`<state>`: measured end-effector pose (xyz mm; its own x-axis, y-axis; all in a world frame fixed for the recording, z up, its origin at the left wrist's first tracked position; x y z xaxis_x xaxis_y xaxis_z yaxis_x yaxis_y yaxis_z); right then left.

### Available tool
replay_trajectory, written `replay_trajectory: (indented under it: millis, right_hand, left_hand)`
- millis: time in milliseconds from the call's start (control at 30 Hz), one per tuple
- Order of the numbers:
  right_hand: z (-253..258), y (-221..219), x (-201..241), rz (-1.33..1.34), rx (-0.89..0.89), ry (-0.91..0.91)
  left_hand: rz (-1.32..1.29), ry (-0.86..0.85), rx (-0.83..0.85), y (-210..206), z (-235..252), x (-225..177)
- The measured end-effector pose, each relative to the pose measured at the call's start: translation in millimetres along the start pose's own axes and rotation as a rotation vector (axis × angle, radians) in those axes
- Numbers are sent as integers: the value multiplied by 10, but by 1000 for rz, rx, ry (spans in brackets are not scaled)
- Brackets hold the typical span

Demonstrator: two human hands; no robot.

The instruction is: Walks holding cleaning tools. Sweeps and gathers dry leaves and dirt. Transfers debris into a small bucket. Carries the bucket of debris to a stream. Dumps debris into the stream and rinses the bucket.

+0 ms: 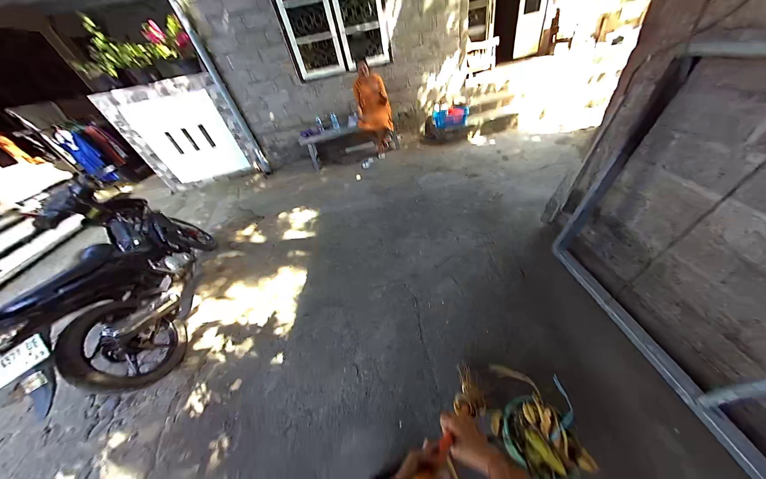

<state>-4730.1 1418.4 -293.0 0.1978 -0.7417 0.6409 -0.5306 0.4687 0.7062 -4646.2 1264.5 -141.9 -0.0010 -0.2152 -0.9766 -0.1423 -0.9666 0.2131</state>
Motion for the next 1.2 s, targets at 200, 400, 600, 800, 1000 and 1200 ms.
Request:
replay_trajectory:
  millis: [200, 400, 600, 800, 1000, 1200]
  right_hand:
    - [-45, 88, 44, 30, 115, -22]
    - [-50, -138, 144, 45, 123, -16]
    - [-201, 158, 832, 38, 187, 72]
    - [-19, 457, 923, -59, 205, 129]
    - [116, -134, 174, -114, 299, -16]
    - [-383, -618, 386, -73, 365, -34]
  left_hand:
    - [-22, -18, -96, -128, -103, 102]
    - [51, 29, -3, 78, -207, -85]
    - [78, -42, -28, 443, -252, -710]
    - [33, -89, -178, 408, -264, -705]
    - [-95, 17, -166, -4, -480, 343]
    - [-31, 65, -20, 220, -910, 259]
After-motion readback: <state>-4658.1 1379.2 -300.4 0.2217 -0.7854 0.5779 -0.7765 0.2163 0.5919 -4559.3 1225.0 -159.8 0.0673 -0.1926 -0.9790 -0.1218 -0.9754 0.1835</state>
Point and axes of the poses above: each hand's wrist, its own z-axis towards the middle knuckle, its own y-axis out of the back of the hand, x = y × z, the point moved 3 cm from there along z, towards the middle knuckle, and after that the axes turned 5 degrees about y, right-handed, at the moved point
